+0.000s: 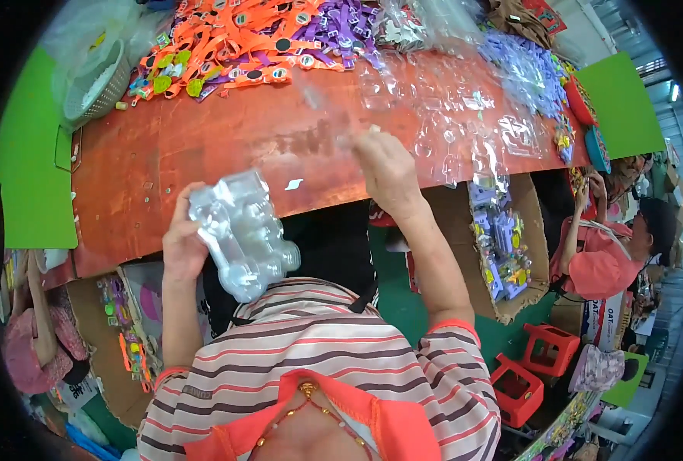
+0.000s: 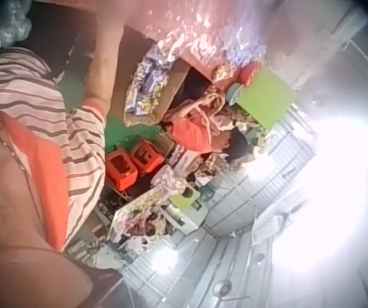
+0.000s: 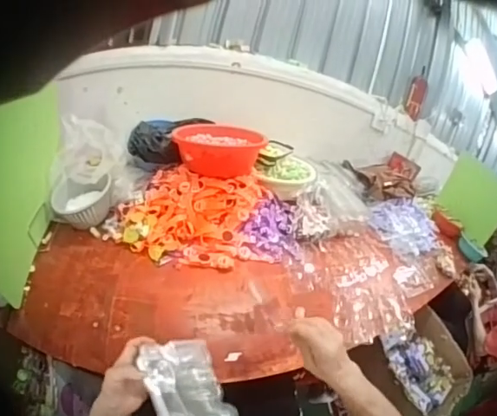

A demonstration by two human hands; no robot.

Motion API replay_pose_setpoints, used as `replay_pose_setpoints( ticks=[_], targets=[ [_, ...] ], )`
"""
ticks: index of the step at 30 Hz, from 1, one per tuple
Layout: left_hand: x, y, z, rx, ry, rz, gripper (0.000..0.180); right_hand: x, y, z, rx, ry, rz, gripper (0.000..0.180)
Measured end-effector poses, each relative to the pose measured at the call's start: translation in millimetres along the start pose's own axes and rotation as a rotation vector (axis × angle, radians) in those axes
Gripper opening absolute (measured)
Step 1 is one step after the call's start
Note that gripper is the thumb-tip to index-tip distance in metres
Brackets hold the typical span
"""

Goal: Packaging small plastic toys and toy watches into blister packs and cardboard boxes in a factory workshop.

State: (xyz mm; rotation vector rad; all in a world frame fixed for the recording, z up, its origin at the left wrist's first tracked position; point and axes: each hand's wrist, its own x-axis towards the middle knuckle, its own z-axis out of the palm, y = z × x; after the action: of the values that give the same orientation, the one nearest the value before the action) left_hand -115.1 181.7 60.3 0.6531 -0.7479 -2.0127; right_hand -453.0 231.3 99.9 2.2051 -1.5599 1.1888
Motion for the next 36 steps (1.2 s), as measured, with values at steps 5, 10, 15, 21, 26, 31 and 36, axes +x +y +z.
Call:
replay_pose_setpoints(
  ticks=[5, 10, 15, 21, 26, 31, 36],
  targets=[
    [-2.9, -9.0, -2.5, 0.003, -0.004, -0.032, 0.062, -27.2, 17.2, -13.3, -0.170, -0.303, -0.050, 0.030],
    [1.1, -7.4, 9.2, 0.080, -0.044, -0.078, 0.064, -55.2, 42.6, -24.0, -0.358, -0.442, -0.022, 0.032],
    [8.0, -13.3, 23.0, 0.128, -0.133, -0.102, 0.067, -54.8, 37.3, -26.1, -0.444, -0.383, 0.104, 0.036],
    [16.3, -26.8, 51.3, 0.184, -0.154, -0.054, 0.066, 5.1, -74.4, 8.6, 0.475, -0.339, 0.405, 0.017],
    [13.4, -25.7, 56.2, 0.297, -0.165, -0.010, 0.068, 17.5, -96.8, 42.0, 0.539, -0.472, 0.457, 0.021],
    [7.3, -17.3, 53.9, 0.387, -0.163, 0.033, 0.068, 11.7, -95.5, 45.6, 0.848, -0.497, 0.608, 0.016],
    [7.8, -22.1, 45.1, 0.429, -0.178, 0.062, 0.069, 13.8, -103.2, 40.7, 0.817, -0.538, 0.635, 0.016]
  ],
)
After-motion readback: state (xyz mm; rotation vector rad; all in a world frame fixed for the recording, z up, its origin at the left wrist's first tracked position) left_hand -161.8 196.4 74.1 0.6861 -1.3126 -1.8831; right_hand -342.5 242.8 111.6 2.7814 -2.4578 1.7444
